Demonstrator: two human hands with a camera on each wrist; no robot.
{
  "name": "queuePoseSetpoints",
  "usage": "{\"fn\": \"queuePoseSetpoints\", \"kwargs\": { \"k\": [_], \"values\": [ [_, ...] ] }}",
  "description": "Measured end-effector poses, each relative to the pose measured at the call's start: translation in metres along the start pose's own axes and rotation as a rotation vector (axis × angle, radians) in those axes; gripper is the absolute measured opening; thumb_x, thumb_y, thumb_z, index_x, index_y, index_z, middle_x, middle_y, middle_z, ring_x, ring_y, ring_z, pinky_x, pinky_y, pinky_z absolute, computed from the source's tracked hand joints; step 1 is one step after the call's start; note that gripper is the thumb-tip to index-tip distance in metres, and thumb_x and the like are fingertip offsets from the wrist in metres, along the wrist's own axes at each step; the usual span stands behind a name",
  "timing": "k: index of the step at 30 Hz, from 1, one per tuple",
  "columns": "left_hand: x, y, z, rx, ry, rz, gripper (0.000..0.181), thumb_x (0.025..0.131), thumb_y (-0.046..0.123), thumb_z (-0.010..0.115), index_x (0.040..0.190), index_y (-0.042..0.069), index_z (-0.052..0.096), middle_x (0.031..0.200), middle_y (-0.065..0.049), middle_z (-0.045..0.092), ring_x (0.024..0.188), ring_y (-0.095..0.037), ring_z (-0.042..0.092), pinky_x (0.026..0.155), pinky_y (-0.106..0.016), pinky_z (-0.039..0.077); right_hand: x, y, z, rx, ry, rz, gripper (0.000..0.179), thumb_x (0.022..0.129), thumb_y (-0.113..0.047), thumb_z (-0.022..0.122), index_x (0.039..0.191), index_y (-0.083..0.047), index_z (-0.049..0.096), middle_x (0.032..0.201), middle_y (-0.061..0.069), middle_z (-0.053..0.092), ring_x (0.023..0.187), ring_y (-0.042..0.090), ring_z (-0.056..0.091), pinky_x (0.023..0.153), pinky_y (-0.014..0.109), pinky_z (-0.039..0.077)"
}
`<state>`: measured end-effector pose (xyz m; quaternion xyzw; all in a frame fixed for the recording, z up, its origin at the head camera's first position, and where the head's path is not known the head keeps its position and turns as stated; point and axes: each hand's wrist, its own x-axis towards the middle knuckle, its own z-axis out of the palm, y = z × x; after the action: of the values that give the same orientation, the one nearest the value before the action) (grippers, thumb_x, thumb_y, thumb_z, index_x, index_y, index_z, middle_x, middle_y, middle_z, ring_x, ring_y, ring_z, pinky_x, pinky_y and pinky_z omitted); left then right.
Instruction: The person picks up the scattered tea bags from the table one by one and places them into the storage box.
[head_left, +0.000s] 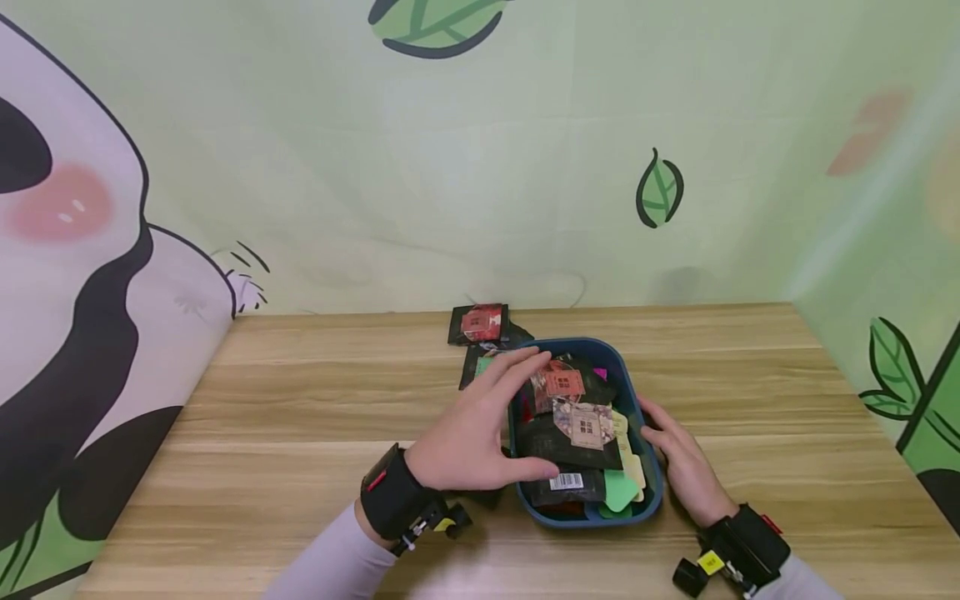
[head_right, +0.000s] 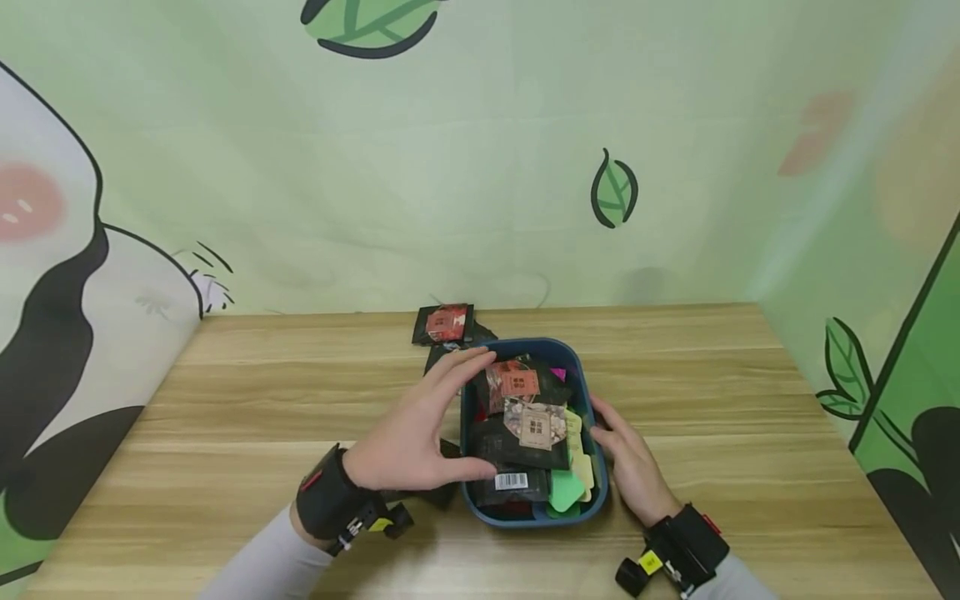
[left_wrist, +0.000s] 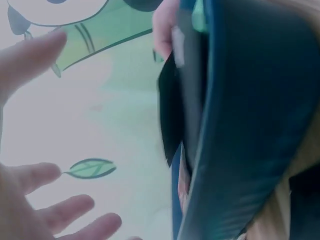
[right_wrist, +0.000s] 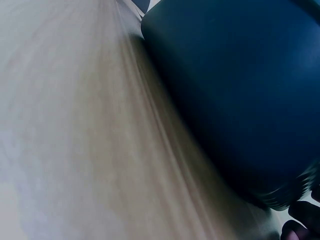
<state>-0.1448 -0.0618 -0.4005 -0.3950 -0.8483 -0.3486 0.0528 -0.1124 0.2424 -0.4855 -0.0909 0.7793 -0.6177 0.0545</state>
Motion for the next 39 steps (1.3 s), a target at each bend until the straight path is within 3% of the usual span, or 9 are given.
{"fn": "queuePoseSetpoints", "kwargs": {
  "k": [3,7,12,13,16,20,25,34,39],
  "values": [
    [-0.003,-0.004,-0.007,0.025,-0.062,-0.029,0.116,0.070,0.074,0.069,0.162,0.037,0.009,0.165,0.010,0.009,0.148,-0.013,0.019,0.110,-0.048,0.033,0.000,0.000,0.000,0.006,-0.002,-0.001,0.061,0.107,-0.033,0.032,0.159,-0.004,0.025,0.162,0.016,0.025,0.149,0.031,0.019,0.118,0.044,0.017],
    [-0.008,-0.014,-0.017,0.088,-0.167,-0.087,0.120,0.067,0.073,0.071,0.163,0.032,0.012,0.167,0.005,0.002,0.151,-0.023,0.016,0.108,-0.050,0.036,0.000,-0.001,0.000,-0.002,0.002,0.001,0.060,0.107,-0.033,0.032,0.159,-0.004,0.026,0.162,0.016,0.026,0.148,0.030,0.019,0.113,0.024,0.022],
    [-0.016,-0.026,-0.030,0.217,-0.284,-0.215,0.118,0.063,0.067,0.078,0.161,0.024,0.027,0.166,-0.004,0.015,0.147,-0.029,0.028,0.106,-0.048,0.038,0.001,-0.002,0.000,-0.012,0.005,0.003,0.059,0.107,-0.031,0.032,0.159,-0.003,0.026,0.162,0.016,0.026,0.149,0.031,0.018,0.117,0.050,0.015],
    [-0.017,-0.027,-0.031,0.241,-0.296,-0.236,0.118,0.062,0.066,0.080,0.160,0.024,0.030,0.165,-0.006,0.019,0.145,-0.030,0.031,0.106,-0.049,0.038,0.001,-0.002,0.000,-0.014,0.005,0.003,0.059,0.107,-0.031,0.032,0.158,-0.002,0.026,0.162,0.016,0.026,0.149,0.031,0.018,0.117,0.049,0.015],
    [-0.018,-0.032,-0.031,0.309,-0.334,-0.266,0.117,0.058,0.064,0.083,0.158,0.023,0.036,0.159,-0.008,0.033,0.138,-0.032,0.040,0.103,-0.051,0.040,0.001,-0.002,0.000,-0.022,0.008,-0.002,0.059,0.107,-0.031,0.032,0.158,-0.002,0.027,0.162,0.016,0.026,0.149,0.031,0.019,0.116,0.029,0.020],
    [-0.020,-0.037,-0.022,0.393,-0.411,-0.254,0.115,0.053,0.065,0.084,0.153,0.022,0.045,0.149,-0.005,0.045,0.128,-0.030,0.049,0.098,-0.047,0.044,0.002,-0.001,0.000,-0.024,0.008,-0.013,0.059,0.107,-0.031,0.033,0.158,-0.001,0.028,0.161,0.017,0.027,0.148,0.032,0.019,0.104,0.009,0.022],
    [-0.024,-0.043,-0.009,0.450,-0.485,-0.222,0.109,0.047,0.064,0.087,0.143,0.022,0.056,0.141,0.000,0.050,0.126,-0.025,0.047,0.100,-0.047,0.042,0.002,-0.001,0.000,-0.026,0.010,-0.007,0.059,0.107,-0.031,0.033,0.158,-0.002,0.028,0.161,0.016,0.028,0.148,0.030,0.020,0.106,0.012,0.022],
    [-0.024,-0.046,0.001,0.469,-0.504,-0.157,0.090,0.048,0.050,0.091,0.129,0.025,0.063,0.126,0.005,0.053,0.117,-0.018,0.045,0.099,-0.041,0.042,0.000,-0.002,0.000,-0.014,0.007,-0.005,0.059,0.107,-0.030,0.033,0.158,-0.003,0.028,0.162,0.016,0.027,0.148,0.030,0.019,0.106,0.012,0.022],
    [-0.024,-0.046,0.002,0.471,-0.516,-0.146,0.084,0.050,0.047,0.090,0.126,0.027,0.063,0.120,0.007,0.054,0.112,-0.015,0.045,0.097,-0.037,0.043,-0.001,-0.002,0.000,-0.018,0.009,0.000,0.059,0.107,-0.030,0.032,0.158,-0.002,0.027,0.162,0.016,0.026,0.148,0.031,0.019,0.117,0.042,0.017]
  ]
}}
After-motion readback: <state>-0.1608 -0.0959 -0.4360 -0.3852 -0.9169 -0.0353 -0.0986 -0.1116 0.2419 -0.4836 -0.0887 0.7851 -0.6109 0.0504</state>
